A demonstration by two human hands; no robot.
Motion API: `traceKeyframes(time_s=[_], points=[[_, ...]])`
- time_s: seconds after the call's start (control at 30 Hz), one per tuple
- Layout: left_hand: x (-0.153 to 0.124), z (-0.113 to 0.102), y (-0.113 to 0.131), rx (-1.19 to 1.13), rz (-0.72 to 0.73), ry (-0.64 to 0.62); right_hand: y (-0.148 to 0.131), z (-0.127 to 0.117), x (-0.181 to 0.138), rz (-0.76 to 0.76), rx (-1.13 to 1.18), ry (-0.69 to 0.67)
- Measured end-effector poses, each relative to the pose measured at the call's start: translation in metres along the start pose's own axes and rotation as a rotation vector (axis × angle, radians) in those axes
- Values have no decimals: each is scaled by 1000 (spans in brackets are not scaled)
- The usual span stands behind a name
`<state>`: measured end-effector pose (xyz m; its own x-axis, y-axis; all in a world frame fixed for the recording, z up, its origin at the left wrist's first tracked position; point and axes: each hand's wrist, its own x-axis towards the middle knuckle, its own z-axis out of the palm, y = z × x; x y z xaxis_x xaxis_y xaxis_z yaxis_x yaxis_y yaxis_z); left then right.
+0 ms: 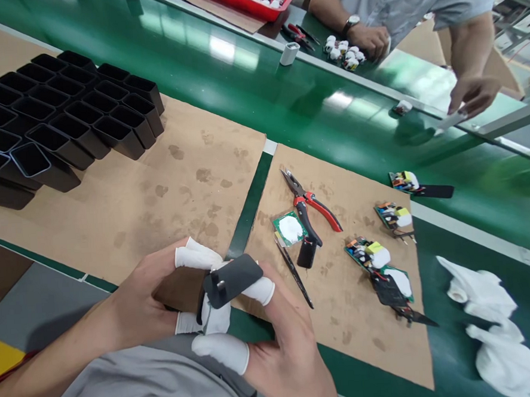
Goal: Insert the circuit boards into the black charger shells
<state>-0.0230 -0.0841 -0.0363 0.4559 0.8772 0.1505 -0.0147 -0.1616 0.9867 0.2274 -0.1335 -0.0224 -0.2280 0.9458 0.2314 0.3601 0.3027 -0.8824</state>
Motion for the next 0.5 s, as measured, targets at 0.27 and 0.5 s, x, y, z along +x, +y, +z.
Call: traceKeyframes(time_s=[0.27, 0.5], points=[[-2, -1, 1, 29, 10, 1, -7, 4, 11, -3, 28, -62], [-3, 0, -6, 13, 64, 33, -20, 7, 23, 33, 7, -97]])
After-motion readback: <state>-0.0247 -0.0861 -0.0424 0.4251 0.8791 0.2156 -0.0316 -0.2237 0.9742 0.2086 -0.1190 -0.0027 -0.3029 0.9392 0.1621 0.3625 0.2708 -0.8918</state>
